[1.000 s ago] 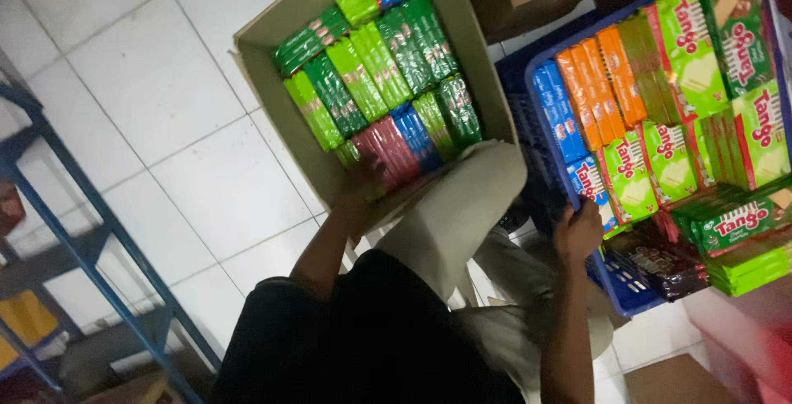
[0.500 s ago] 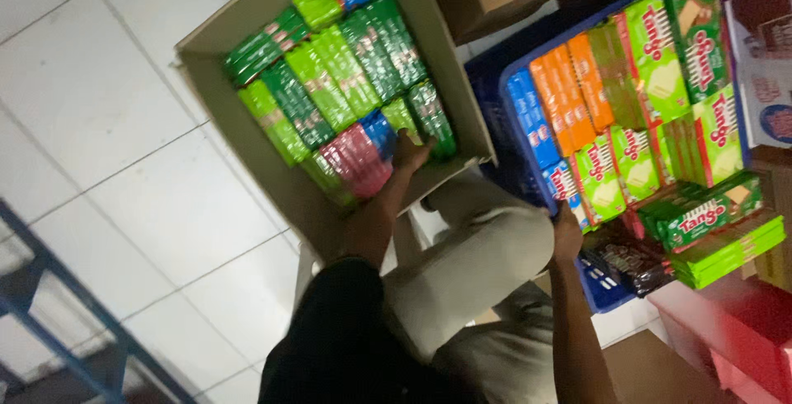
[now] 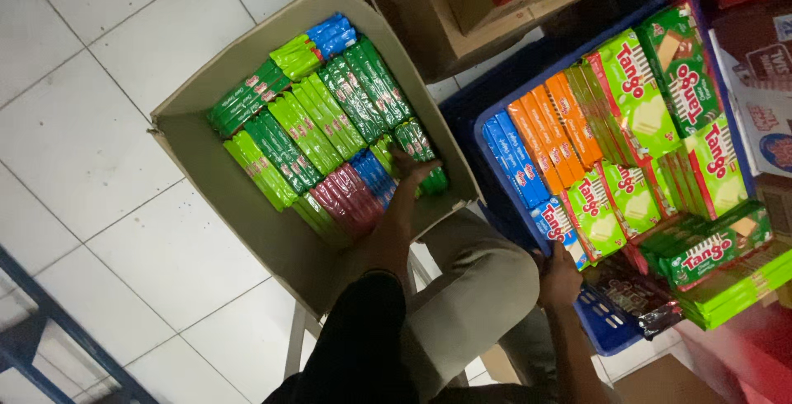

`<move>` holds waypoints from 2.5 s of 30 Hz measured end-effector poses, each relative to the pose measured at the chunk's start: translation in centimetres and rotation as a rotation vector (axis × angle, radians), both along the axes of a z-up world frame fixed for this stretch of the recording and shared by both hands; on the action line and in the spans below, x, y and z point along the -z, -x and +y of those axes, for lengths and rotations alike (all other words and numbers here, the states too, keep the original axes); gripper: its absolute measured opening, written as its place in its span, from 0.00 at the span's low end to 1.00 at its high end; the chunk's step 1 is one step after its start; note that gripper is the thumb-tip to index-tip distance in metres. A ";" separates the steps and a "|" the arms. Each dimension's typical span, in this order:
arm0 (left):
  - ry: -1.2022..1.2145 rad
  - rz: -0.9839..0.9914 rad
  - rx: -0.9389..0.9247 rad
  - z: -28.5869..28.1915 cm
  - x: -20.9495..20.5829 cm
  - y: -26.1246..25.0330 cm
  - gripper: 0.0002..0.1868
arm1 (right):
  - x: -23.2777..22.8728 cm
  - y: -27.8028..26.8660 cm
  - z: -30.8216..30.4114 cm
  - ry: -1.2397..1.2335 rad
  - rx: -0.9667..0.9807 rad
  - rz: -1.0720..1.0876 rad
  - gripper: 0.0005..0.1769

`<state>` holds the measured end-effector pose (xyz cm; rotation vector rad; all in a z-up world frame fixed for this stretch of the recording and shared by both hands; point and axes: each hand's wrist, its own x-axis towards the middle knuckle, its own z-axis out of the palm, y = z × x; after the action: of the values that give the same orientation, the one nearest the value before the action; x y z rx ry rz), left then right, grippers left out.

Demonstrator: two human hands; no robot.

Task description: The person transfers packets of Tango snacks from a cardboard box into a blue plastic crate. They pick up packets by hand and place them into the crate, arranging them by color and type.

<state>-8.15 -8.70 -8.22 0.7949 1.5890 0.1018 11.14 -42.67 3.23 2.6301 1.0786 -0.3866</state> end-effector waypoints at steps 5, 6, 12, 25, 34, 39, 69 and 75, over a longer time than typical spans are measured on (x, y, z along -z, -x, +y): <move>0.017 0.060 0.023 -0.2 0.9 1.4 0.83 | 0.1 -0.1 0.4 -0.006 0.001 -0.006 0.24; 0.024 0.063 0.005 -0.6 1.1 1.4 0.84 | 0.1 -0.3 0.1 -0.009 -0.002 0.006 0.26; -0.169 0.026 -0.066 -1.8 0.1 1.8 0.76 | 0.0 0.1 -0.6 -0.061 -0.053 -0.004 0.21; -0.172 0.126 -0.057 -1.8 3.3 -0.8 0.67 | -1.0 1.9 0.5 -0.080 -0.086 -0.030 0.19; -0.143 -0.058 -0.160 -1.6 0.7 4.0 0.68 | -0.5 2.1 1.1 -0.104 -0.109 -0.048 0.16; -0.576 -0.534 -0.243 -2.7 -4.5 7.7 0.32 | -1.9 2.4 2.7 -0.188 -0.054 0.043 0.14; -0.957 0.112 0.942 6.2 -15.9 -7.4 0.22 | -9.4 -6.8 8.9 -0.942 0.598 0.977 0.51; -0.704 0.085 0.894 6.4 -13.0 -7.4 0.17 | -18.6 -7.6 17.9 -0.580 0.213 0.515 0.46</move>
<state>-0.73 -2.27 4.76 2.0119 1.1295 -0.0291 18.78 -24.78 21.80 3.2811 1.1948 -0.9675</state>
